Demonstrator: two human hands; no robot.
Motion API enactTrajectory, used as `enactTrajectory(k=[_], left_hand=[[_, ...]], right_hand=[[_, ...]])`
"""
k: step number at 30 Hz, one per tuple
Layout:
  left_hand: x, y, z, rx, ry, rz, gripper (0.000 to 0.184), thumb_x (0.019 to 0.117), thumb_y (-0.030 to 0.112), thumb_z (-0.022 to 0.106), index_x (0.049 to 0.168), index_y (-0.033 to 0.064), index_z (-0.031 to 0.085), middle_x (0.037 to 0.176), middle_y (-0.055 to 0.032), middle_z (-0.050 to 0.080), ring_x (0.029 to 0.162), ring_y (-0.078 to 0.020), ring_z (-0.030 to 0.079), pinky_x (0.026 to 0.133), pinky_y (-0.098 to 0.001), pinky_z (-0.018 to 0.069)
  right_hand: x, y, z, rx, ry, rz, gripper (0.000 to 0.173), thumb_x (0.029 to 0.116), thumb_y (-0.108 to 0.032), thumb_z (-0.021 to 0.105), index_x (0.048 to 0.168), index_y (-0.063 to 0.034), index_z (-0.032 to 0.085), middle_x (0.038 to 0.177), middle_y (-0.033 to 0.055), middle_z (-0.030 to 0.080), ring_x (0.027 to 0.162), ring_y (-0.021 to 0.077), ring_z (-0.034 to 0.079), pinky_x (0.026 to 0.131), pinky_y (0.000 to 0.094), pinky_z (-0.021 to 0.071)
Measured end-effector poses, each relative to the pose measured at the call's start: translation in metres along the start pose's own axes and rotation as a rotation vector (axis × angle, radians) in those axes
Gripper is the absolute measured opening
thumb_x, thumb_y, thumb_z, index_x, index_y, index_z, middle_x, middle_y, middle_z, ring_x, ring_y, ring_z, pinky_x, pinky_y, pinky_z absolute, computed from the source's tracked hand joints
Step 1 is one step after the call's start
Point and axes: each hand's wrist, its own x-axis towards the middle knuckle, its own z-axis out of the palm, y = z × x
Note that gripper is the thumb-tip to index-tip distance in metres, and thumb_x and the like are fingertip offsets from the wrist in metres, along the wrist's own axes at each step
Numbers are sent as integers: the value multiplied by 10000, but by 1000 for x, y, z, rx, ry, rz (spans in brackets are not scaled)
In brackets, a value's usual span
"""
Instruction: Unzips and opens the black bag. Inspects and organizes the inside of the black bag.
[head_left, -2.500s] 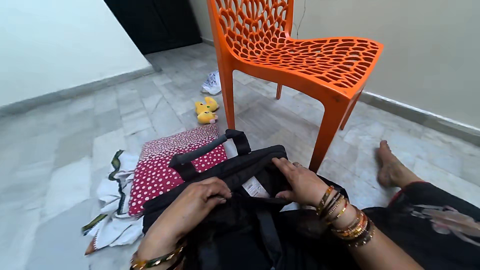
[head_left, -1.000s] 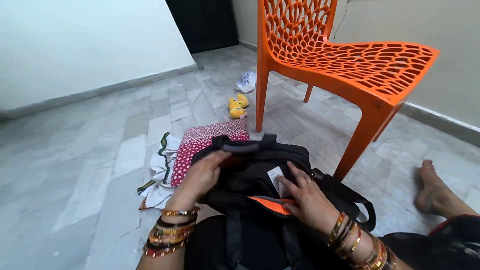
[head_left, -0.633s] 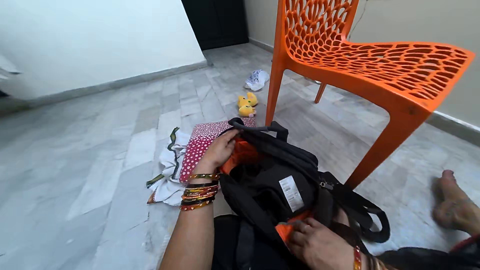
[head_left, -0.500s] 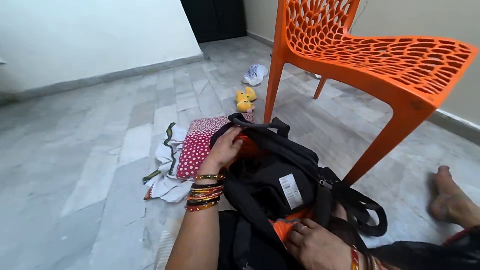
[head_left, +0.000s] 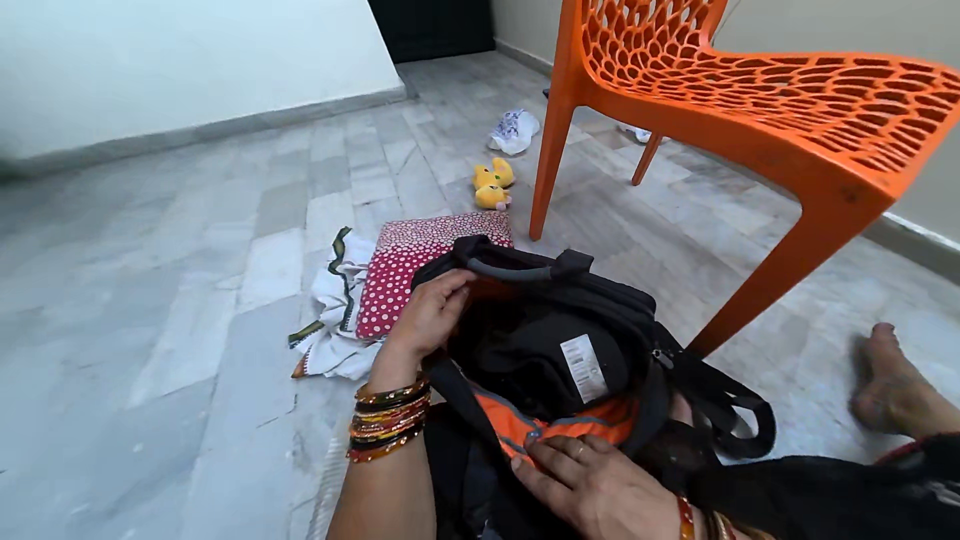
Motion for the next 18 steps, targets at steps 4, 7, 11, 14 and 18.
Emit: enactTrajectory(k=[4,7,11,14,18], left_hand=[[-14,13,-3,156,-129,-157,303,1011,56,606,1305,-1,652,1351,-203,635,1262,-371,604,1084,-598,443],[-24,7,5,234,-103,-207,480,997,24,608,1471,30,528,1511,-184,522,1376,-380,520,1124,-604,405],[-28,2,10,261,-112,-239,628,955,-6,639,1546,73,444,1568,-165,467,1423,-372,476,1135,-604,397],[-26,7,12,271,-174,-272,758,917,52,724,1587,80,372,1619,-175,387,1470,-379,408,1163,-600,364],[-25,4,14,243,-243,-308,929,867,141,801,1632,135,276,1673,-186,262,1506,-411,325,1168,-639,320]], right_hand=[[3,3,-3,-1,-3,-26,521,940,15,587,1438,-138,593,1382,144,651,1227,326,662,954,485,566],[9,10,-11,2,-18,-60,546,898,39,619,1401,-173,632,1335,121,679,1207,320,670,951,501,568],[45,30,-43,-5,-10,-5,465,893,53,635,1281,-191,712,1316,91,691,1300,343,602,1026,583,506],[91,53,-60,-151,-26,133,410,970,-181,666,1379,-175,647,1439,114,605,1418,328,489,1151,588,381],[124,70,-63,-207,-324,336,734,881,-375,792,1505,-120,502,1562,205,443,1483,410,356,1204,630,240]])
